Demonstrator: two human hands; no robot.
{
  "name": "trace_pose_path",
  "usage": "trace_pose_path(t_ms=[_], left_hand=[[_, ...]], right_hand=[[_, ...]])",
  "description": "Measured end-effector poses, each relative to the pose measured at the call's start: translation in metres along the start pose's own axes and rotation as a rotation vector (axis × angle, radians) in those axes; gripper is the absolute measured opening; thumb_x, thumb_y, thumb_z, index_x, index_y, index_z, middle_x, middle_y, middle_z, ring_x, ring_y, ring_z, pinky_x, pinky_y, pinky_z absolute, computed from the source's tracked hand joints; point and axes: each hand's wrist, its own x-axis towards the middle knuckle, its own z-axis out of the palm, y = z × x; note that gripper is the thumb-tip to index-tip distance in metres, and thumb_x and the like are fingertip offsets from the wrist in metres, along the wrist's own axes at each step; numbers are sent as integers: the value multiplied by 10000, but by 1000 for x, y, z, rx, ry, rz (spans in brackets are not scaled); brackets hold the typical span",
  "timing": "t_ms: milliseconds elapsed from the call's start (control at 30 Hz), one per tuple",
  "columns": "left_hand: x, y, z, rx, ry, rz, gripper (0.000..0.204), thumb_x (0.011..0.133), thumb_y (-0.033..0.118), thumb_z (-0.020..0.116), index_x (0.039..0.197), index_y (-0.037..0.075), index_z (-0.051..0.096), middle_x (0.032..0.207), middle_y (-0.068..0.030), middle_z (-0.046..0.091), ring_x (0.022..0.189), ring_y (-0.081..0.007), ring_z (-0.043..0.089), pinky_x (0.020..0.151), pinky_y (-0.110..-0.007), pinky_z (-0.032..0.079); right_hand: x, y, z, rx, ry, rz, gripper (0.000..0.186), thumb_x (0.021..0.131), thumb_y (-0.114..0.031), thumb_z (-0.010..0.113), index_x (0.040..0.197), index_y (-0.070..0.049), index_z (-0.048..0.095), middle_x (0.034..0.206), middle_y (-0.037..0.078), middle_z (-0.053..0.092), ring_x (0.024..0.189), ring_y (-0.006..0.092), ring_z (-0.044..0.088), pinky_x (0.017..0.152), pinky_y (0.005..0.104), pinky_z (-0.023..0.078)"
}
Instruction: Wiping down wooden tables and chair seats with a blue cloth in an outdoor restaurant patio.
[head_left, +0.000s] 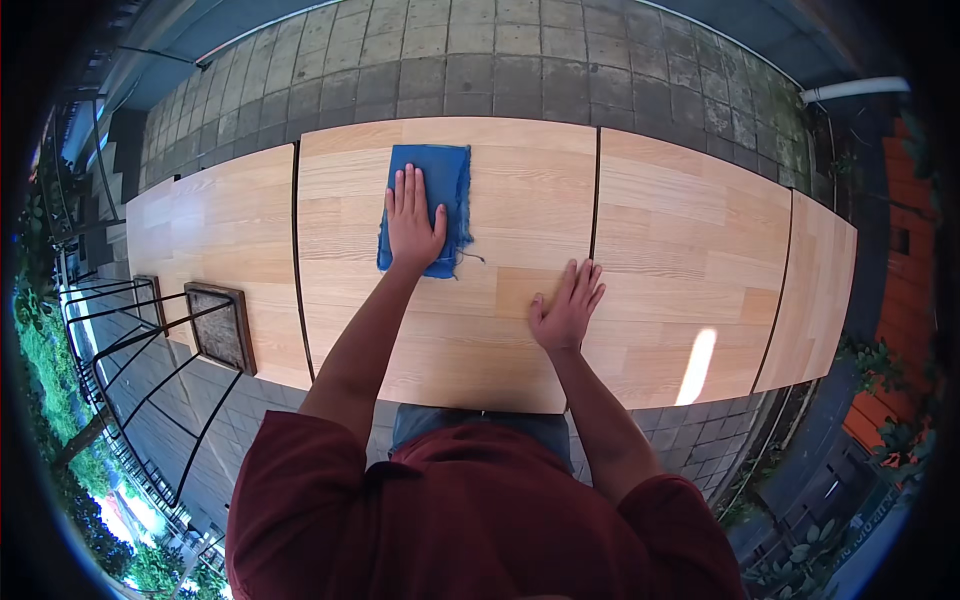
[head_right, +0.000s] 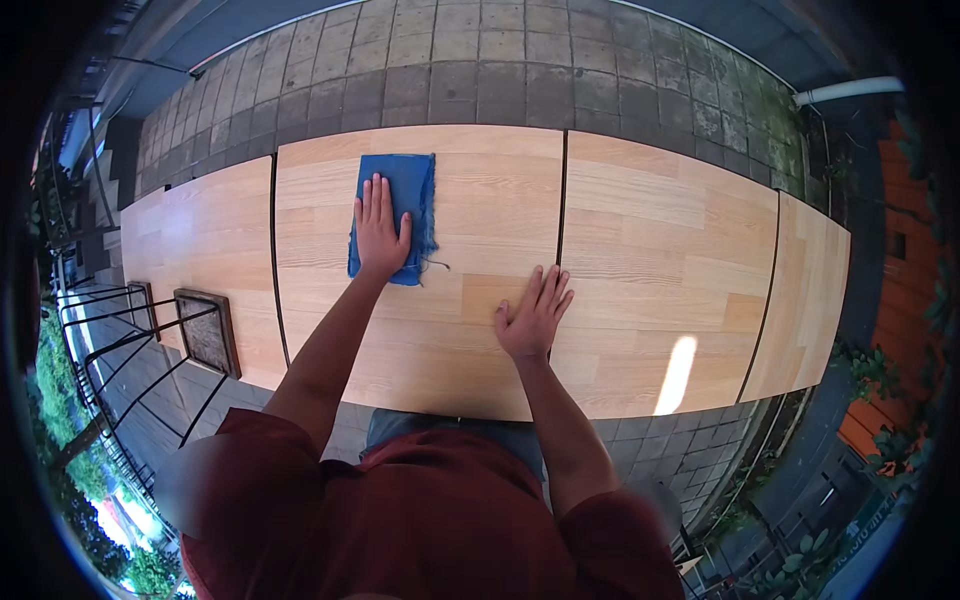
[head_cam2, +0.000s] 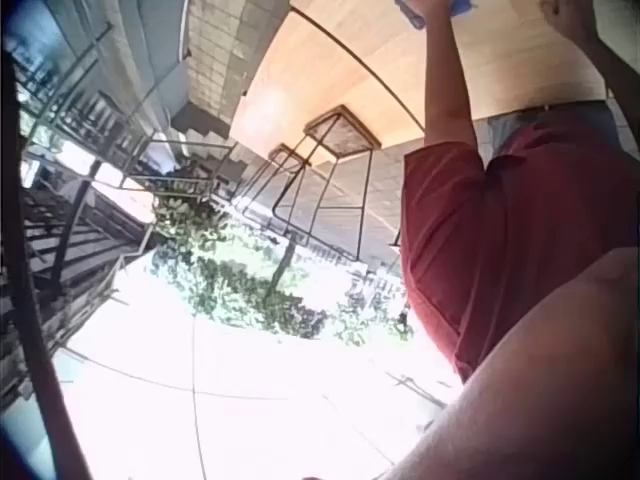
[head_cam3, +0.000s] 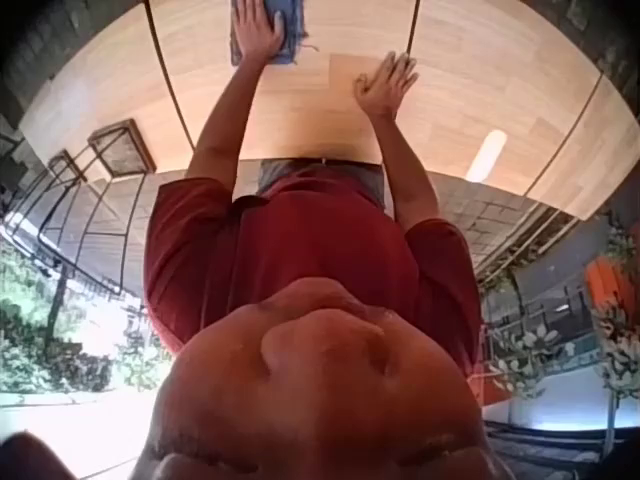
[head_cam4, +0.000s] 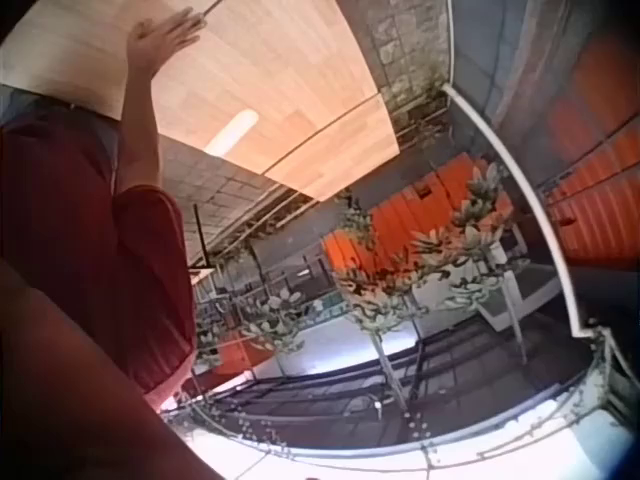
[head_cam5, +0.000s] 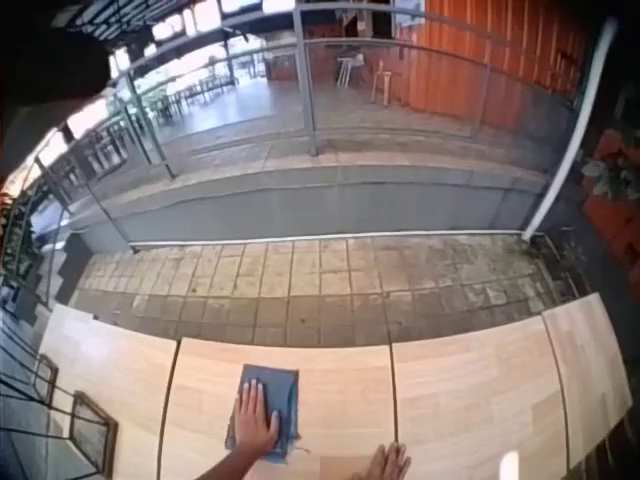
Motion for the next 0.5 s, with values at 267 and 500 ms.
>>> trace_pose_path(t_ms=[267,500], left_hand=[[104,-21,26,144,217,-117,798,1073,443,492,1697,-12,295,1785,-209,268,1668,-378,209,1330,-580,162],[106,87,51,45,167,-45,827,1060,467,485,1676,-57,313,1771,-245,272,1668,-400,190,1336,-589,128]], right_hand=[[4,-2,1,-17,7,-25,952,900,-342,665,1662,80,284,1731,369,204,1640,542,113,1304,694,65],[2,-3,1,-26,-3,-20,953,903,-380,666,1656,79,306,1728,372,215,1634,552,135,1302,701,78]])
